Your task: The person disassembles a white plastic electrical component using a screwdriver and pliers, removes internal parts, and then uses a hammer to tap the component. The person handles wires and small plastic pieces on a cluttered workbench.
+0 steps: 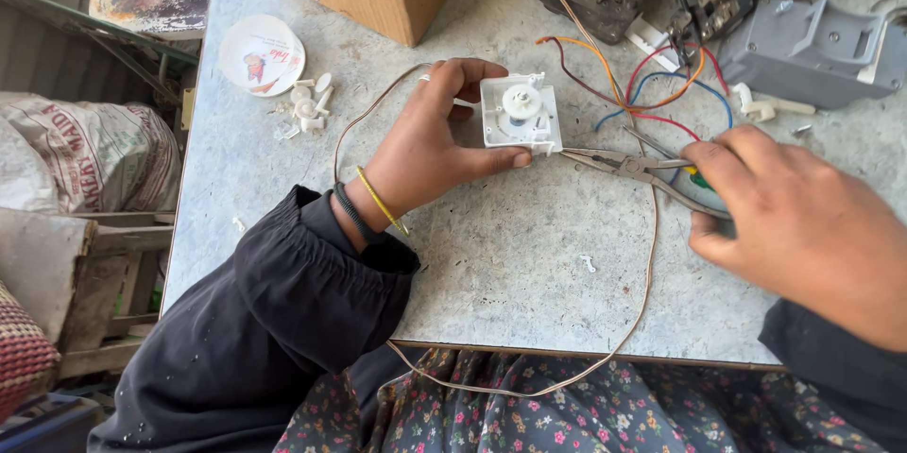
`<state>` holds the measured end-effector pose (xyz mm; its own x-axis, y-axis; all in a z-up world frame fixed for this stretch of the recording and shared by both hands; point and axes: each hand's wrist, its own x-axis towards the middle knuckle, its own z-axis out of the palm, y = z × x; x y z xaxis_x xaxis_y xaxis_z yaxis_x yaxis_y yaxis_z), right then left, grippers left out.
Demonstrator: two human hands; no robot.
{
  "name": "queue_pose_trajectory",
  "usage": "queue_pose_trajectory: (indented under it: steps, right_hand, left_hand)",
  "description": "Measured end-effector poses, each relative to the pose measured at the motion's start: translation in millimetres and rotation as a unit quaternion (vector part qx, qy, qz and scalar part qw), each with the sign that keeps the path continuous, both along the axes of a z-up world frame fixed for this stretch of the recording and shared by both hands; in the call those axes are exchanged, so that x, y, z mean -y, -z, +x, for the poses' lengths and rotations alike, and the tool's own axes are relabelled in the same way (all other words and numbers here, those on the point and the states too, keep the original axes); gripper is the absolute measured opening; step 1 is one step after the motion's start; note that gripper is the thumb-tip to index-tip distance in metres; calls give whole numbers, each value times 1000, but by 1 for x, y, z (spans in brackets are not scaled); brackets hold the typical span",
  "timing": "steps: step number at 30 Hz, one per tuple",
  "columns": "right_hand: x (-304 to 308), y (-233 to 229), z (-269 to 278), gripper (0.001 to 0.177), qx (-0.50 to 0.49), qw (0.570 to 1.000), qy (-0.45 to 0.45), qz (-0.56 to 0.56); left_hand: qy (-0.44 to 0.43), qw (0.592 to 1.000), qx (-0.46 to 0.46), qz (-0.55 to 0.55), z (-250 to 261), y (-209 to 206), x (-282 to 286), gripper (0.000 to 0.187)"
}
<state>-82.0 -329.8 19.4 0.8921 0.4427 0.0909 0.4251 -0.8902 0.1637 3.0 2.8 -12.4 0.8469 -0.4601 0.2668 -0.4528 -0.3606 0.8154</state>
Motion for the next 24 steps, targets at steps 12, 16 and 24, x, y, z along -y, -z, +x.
queue_pose_trajectory:
  steps: [12,16,24]
  right_hand:
    - [-19,-3,7,43,14,993,53,107]
    - [-16,-20,4,44,34,982,29,184]
    - [-41,-18,0,62,58,941,-114,314]
  left_hand:
    - [-40,997,-14,61,-5,-8,-2,81]
    - [-5,998,-54,-30,-2,-7,0,81]
    - [-9,988,-124,-87,5,6,7,84]
